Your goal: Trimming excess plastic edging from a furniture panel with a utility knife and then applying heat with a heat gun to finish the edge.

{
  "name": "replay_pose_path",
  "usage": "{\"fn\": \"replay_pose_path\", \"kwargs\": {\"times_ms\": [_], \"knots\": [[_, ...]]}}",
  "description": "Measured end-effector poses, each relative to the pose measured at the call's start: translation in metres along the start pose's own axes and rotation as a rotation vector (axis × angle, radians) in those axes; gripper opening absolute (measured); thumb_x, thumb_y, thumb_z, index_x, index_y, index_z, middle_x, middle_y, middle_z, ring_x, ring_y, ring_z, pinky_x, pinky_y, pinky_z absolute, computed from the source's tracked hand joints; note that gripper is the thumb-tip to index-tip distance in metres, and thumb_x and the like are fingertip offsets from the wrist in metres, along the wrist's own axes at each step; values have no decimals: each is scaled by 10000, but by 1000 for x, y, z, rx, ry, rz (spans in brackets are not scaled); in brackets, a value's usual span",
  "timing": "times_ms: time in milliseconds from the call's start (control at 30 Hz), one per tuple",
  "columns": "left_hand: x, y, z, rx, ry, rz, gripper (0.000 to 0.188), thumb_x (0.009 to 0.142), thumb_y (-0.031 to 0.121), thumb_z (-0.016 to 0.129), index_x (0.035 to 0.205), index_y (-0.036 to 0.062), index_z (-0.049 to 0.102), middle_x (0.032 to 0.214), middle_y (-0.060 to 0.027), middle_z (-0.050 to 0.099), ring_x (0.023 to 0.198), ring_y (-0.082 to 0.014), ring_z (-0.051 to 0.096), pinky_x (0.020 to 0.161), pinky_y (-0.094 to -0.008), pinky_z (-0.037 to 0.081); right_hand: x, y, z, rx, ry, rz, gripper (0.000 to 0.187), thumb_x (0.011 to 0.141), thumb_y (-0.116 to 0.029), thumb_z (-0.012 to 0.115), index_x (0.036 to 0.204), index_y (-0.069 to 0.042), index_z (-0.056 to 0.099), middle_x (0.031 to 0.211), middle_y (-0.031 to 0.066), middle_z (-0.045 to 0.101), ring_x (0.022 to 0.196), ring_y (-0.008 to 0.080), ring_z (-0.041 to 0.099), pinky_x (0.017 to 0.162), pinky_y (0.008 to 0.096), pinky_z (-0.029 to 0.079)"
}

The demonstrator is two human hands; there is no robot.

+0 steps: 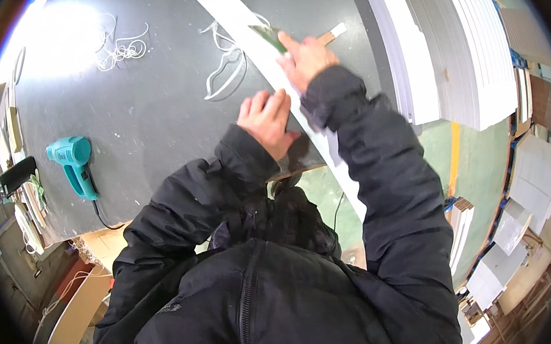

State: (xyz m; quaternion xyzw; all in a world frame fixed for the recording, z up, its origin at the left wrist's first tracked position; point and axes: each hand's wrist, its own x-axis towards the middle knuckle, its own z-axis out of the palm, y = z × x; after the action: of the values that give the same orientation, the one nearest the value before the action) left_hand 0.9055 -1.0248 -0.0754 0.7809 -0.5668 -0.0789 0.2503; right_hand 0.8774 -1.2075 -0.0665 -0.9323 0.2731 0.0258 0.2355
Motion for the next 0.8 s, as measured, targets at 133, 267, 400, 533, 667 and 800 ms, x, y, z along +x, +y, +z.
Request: {"fn": "replay_pose_path", "kwargs": {"times_ms": [133,267,400,533,667,800], "knots": [[-53,32,17,39,-59,43,520,594,247,809,1034,2,675,1182,-94,577,1052,-295,523,864,-427,438,-81,-8,17,-29,1,-68,859,750,-391,787,1473,-133,400,1008,193,549,922,373,595,774,432,508],[-75,35,-19,-639,-1,165,245,679,103,780,908,53,710,739,-107,660,706,-298,650,700,-381,529,-171,4,25,-49,27,-72,865,713,-309,811,1457,-144,402,975,155,500,905,346,564,750,433,527],[-4,-71,-47,-32,363,11,456,814,203,739,1165,-53,602,1138,-234,632,1081,-393,601,914,-429,498,-240,16,22,-70,-50,28,847,698,-280,804,1444,-147,427,996,140,494,916,326,554,696,425,541],[16,-147,-46,301,-79,-138,843,828,512,707,1337,-103,436,1454,-308,381,1348,-489,343,1113,-455,334,-288,35,23,-50,-19,-19,804,708,-295,804,1424,-159,464,994,138,512,926,308,556,698,412,534],[24,-139,-47,284,-224,-196,880,831,563,683,1375,-77,423,1496,-275,348,1397,-465,294,1127,-438,326,-334,62,12,7,-25,-30,604,792,-256,754,1352,-151,554,900,118,527,884,298,566,694,391,513],[16,-145,-44,301,-133,-179,869,829,572,683,1372,-64,446,1497,-266,353,1385,-422,341,1115,-418,349,-344,73,5,7,-39,-20,470,850,-207,705,1306,-160,603,852,112,529,801,289,575,678,387,508]]}}
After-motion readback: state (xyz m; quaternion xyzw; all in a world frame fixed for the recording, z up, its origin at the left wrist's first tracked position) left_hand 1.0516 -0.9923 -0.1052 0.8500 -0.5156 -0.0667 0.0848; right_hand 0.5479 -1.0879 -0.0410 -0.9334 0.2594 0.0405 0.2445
